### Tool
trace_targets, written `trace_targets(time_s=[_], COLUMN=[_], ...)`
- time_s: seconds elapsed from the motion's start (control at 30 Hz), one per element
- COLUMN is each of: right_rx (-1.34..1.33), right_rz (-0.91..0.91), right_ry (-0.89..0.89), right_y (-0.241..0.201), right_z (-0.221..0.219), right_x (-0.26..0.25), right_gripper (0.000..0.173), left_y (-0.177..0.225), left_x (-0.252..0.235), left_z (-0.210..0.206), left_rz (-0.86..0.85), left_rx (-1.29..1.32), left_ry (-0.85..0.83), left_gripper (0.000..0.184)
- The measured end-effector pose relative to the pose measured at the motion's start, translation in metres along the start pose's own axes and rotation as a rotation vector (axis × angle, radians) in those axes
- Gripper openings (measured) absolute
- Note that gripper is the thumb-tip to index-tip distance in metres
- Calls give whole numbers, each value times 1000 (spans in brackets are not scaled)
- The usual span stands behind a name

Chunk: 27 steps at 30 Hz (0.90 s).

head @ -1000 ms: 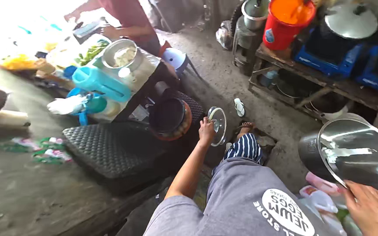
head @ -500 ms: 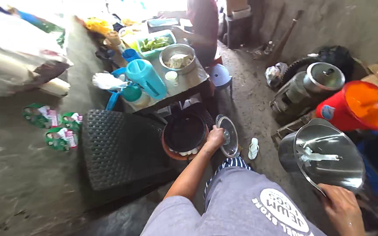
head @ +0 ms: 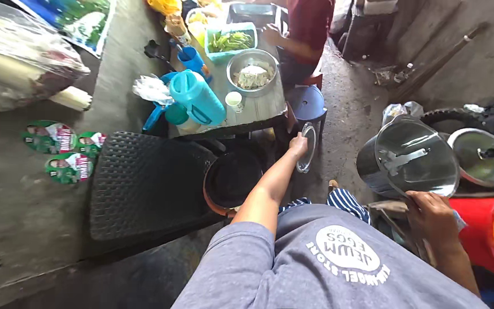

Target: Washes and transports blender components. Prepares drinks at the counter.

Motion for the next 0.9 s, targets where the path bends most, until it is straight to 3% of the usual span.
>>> trace_targets(time_s=[0.1,0.2,0.33,0.47,0.7,0.9], right_rx=[-32,-81,-125,-153,-260,-299], right_rz=[61,114,247,420,676,794], right_ry=[-7,-18,-61,-115,-217,-310], right_y=[40,71,100,102,34,-71], right_z=[-14,-20,-20,-33,-77,-122], right_x=[-48,-104,-177,-246,-349,-437], right_gripper=[26,24,24,20,18,16], left_y=[11,21,27,27,4,-20], left_x=[-7,19,49,101,183,225], left_z=[13,31,54,73,78,73], left_rz=[-9,23,221,430,631,743], left_rx=[20,161,262,311,435,451], left_ry=[68,257,312,434,769,1057], left_gripper=[52,47,46,46,44,70])
Point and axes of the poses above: each hand's wrist, its own x-axis away from the middle knuckle, its own z-axis out of the back of the hand, y = z × x, the point moved 4 cm from there along -x, towards the middle knuckle, and after that the axes turned 7 degrees about -z, right-handed, at the moved point
